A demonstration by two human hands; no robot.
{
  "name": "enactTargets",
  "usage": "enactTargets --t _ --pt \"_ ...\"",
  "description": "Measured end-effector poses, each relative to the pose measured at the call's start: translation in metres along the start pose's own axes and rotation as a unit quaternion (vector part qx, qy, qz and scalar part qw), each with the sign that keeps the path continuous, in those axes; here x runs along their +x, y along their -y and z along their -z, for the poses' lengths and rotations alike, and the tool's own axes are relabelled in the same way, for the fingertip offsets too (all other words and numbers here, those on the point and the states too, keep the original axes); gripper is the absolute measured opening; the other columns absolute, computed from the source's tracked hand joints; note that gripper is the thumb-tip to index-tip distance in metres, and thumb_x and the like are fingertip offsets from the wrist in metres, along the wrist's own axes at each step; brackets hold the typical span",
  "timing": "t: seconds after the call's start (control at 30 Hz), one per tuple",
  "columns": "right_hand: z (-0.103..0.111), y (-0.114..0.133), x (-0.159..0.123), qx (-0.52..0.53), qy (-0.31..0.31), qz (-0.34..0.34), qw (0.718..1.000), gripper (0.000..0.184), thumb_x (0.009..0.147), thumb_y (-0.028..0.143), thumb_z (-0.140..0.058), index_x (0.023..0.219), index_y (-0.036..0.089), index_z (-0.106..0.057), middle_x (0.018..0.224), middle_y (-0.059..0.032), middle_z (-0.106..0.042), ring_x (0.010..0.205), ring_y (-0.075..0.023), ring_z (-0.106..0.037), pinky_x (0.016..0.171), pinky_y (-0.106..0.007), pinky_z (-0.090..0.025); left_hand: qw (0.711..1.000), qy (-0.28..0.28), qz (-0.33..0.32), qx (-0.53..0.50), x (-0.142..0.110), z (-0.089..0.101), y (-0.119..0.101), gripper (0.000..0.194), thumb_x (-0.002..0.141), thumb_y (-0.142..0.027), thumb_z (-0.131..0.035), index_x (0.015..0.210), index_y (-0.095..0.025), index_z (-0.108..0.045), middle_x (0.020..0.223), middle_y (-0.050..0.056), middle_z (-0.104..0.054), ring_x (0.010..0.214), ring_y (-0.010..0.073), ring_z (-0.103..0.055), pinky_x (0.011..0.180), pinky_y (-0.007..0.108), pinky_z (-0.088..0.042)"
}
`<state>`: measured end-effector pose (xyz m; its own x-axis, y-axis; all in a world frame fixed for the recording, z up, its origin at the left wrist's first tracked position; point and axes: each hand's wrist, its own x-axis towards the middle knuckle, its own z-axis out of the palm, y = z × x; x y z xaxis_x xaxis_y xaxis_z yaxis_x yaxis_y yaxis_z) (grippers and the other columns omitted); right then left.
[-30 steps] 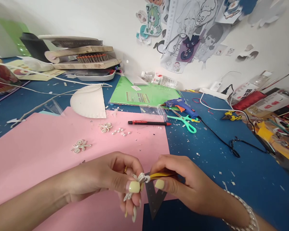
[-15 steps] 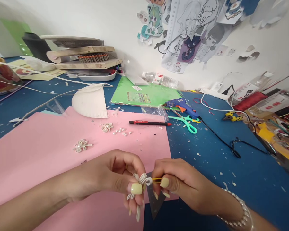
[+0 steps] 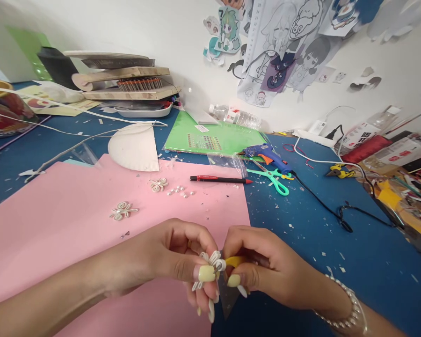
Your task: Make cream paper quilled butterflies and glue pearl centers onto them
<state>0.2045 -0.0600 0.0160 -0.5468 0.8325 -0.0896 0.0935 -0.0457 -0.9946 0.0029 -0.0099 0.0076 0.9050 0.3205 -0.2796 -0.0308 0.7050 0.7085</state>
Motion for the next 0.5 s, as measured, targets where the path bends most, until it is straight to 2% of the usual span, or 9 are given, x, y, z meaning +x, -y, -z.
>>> enactTargets --t 0.17,0.37,0.5 --pt "-0.0017 -0.0041 -0.0022 0.015 0.025 -0.025 0.999 0.009 0.084 0.025 -0.056 0.087 0.017 -0.057 0.067 0.002 -0.059 0.051 -0.0048 -0.056 0.047 -0.013 -0.042 0.999 0.011 0.02 -0.023 0.0002 -0.0023 0.0017 0.011 0.071 -0.024 -0.074 0.074 -0.017 -0.066 0.066 0.002 -0.074 0.056 0.0154 -0.068 0.057 0.024 -0.053" --pt "-0.001 0.0016 -0.0045 -0.076 0.014 0.014 0.997 0.012 0.085 0.027 -0.055 0.09 0.017 -0.061 0.068 0.0017 -0.058 0.056 -0.0054 -0.052 0.054 -0.016 -0.042 0.998 0.014 0.025 -0.049 0.0 -0.0026 0.0065 0.012 0.067 -0.018 -0.076 0.074 -0.018 -0.067 0.069 0.002 -0.075 0.063 0.0156 -0.07 0.059 0.023 -0.053" --pt "0.0005 0.0057 -0.0053 -0.159 0.022 0.073 0.984 0.022 0.09 0.028 -0.045 0.09 0.016 -0.063 0.071 -0.0004 -0.059 0.063 -0.0071 -0.052 0.061 -0.018 -0.041 0.999 0.022 0.026 -0.038 -0.0008 -0.0036 0.0062 0.011 0.068 -0.019 -0.076 0.074 -0.017 -0.066 0.066 0.003 -0.074 0.059 0.0168 -0.07 0.051 0.021 -0.051"
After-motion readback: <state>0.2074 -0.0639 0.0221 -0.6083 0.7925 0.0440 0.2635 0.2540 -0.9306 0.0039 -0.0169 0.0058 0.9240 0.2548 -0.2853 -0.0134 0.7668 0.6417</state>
